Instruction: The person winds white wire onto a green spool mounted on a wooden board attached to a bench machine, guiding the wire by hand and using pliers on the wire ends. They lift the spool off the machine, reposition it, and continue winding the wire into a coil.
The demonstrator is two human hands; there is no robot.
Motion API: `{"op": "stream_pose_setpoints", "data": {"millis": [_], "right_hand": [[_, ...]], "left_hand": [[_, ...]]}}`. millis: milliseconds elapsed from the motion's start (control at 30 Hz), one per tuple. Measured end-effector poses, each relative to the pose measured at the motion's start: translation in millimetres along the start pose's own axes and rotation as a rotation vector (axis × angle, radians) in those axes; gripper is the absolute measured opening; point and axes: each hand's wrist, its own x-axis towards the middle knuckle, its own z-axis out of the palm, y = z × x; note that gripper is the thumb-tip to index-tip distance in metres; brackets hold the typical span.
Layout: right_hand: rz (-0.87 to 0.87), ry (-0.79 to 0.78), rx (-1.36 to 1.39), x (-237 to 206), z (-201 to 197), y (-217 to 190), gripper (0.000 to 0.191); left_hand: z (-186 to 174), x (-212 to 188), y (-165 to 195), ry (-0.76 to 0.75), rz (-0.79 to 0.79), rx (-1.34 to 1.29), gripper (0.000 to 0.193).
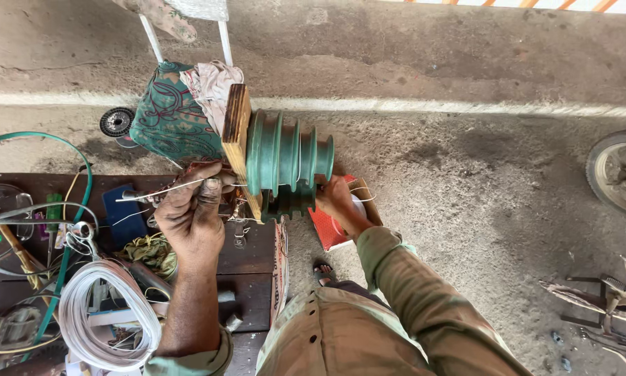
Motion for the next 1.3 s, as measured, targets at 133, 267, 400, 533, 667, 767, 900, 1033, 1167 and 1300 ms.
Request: {"op": "stream_pose_setpoints", "data": {"millis": [133, 267, 400, 533, 667, 767, 900, 1033, 1167, 1300], "right_hand": [[0.31, -0.33, 0.071, -30.6, 5.6, -20.8, 0.015], [-0.448, -0.166, 0.066, -100.7, -42.8, -62.5, 0.01], [-0.776, -0.37, -0.632, -94.0, -122.3, -119.6, 0.018], [-1.172, 0.263, -0.409, -21.0, -210.3, -143.2, 0.019], [-0.816, 0.226, 0.129, 86.7, -190.1, -93.4, 0.015], [-0.281, -0.05, 0.48, 102.8, -104.8, -26.5, 0.016], [0.122, -0.118, 0.321, 22.3, -6.5, 16.1, 0.017], [0.118, -0.274, 0.429, -68.5, 9.1, -11.3, 0.019], [-0.615, -0.239, 0.106, -108.2, -71.8, -82.2, 0.012], [-1.138, 0.267, -0.644, -59.0, -178.8, -124.6, 0.006]], "left_hand": [[2.0, 0.9, -0.1, 0.0, 0.012, 0.011, 0.017], [5.4, 3.2, -3.8, 0.077, -0.062, -0.062, 0.017], [4.6, 13.8, -13.2, 0.122, -0.169, -0.046, 0.018], [-5.5, 30.4, -21.1, -0.019, -0.131, -0.072, 0.019], [-9.3, 48.1, -33.9, -0.086, -0.223, -0.147, 0.019], [-3.7, 54.5, -47.1, -0.032, -0.364, -0.224, 0.019], [7.7, 52.0, -64.1, -0.044, -0.365, -0.305, 0.017], [15.2, 59.8, -79.9, -0.107, -0.324, -0.139, 0.008], [10.6, 60.3, -87.6, -0.157, -0.343, -0.178, 0.006], [2.0, 59.2, -94.5, -0.172, -0.329, -0.113, 0.021]]}}
